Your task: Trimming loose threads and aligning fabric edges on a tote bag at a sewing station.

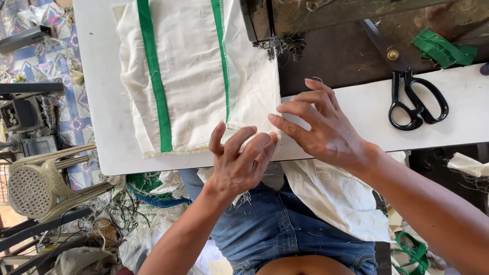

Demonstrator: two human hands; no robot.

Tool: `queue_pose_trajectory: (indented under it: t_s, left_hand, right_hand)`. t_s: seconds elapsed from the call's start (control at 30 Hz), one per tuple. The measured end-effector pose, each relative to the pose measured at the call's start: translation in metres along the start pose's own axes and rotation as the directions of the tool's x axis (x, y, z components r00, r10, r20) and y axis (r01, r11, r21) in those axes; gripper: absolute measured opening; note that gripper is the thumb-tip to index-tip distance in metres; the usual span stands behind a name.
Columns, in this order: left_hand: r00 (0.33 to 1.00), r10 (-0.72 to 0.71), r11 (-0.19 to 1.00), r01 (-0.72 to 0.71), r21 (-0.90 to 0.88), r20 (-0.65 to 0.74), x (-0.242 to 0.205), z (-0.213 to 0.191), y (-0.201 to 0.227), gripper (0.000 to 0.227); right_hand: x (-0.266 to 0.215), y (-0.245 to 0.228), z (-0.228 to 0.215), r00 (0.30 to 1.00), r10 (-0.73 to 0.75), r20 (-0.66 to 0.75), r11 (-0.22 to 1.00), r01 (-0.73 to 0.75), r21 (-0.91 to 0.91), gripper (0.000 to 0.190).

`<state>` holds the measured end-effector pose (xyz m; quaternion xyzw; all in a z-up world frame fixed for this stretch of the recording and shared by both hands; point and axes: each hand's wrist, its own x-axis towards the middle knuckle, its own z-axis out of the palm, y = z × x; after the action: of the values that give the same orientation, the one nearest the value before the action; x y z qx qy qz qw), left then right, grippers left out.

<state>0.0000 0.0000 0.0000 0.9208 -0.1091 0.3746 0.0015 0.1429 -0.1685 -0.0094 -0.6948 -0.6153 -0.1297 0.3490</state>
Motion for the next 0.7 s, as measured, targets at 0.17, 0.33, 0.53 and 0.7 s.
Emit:
queue_pose_trajectory:
  t_s: [0.17,0.33,0.53,0.7]
  left_hand:
    - [0.999,-0.021,0.999,0.022,0.036,-0.039,-0.002,0.003,0.004,0.026]
    - [0.997,-0.057,0.998,0.057,-0.002,-0.052,-0.006,0.005,0.002,0.027]
    - [0.991,-0.133,0.986,0.129,-0.104,-0.033,-0.015,0.009,-0.002,0.016]
    - [0.995,-0.098,0.987,0.095,-0.13,-0.019,-0.017,0.012,-0.001,0.019]
  right_hand:
    - [0.017,-0.001,-0.004,0.999,-0.046,0.015,0.998,0.046,0.036,0.019]
    - [0.019,-0.001,-0.013,0.991,-0.131,0.006,0.988,0.13,0.089,0.005]
    - [-0.025,-0.016,-0.033,0.997,-0.049,-0.055,0.933,0.065,0.354,0.017]
    - [-0.047,-0.054,-0.048,0.986,0.001,0.165,0.947,-0.054,0.318,0.011]
